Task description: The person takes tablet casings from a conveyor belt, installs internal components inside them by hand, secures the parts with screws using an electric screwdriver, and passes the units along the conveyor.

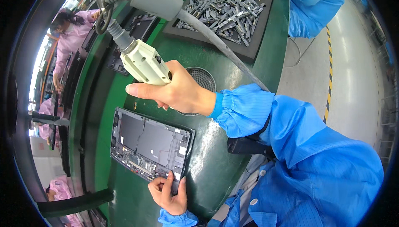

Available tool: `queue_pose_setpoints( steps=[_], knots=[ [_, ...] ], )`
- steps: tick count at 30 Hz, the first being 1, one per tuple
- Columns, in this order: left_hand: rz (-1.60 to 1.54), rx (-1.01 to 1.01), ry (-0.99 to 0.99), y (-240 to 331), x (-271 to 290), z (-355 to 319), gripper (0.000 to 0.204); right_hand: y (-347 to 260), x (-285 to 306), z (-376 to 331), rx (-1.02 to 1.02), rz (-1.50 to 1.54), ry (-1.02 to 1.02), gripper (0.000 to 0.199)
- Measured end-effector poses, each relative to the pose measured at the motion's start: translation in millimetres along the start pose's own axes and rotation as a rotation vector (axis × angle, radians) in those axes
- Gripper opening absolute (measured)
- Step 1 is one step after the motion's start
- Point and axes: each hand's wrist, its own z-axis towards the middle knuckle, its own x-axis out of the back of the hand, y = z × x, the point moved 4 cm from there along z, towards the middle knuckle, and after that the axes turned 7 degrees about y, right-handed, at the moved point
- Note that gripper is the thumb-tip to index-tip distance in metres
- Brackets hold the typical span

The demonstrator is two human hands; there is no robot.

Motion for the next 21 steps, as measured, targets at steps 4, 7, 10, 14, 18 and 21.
queue_pose_setpoints(
  steps=[4,7,10,14,18,21],
  knots=[
    [-0.001,-0.003,0.0,2.0,-3.9,2.9,0.041,2.5,4.9,3.7,-0.009,-0.03,-0.015,0.029],
    [-0.006,0.009,0.001,4.7,-3.8,4.6,0.041,-2.1,2.7,4.7,-0.011,-0.023,-0.012,0.028],
    [-0.005,0.008,0.022,3.3,0.4,8.1,0.041,2.1,-4.8,5.2,-0.017,-0.011,-0.053,0.027],
    [-0.068,-0.06,0.005,-6.4,2.1,10.5,0.043,19.6,1.6,1.8,0.04,-0.081,0.007,0.027],
    [-0.195,-0.083,0.041,-25.7,10.6,11.7,0.046,18.7,5.8,-1.6,0.105,-0.038,-0.095,0.037],
    [-0.225,-0.104,0.004,-25.1,15.8,8.4,0.042,-0.5,9.4,-0.7,0.088,0.165,-0.143,0.052]
  ],
)
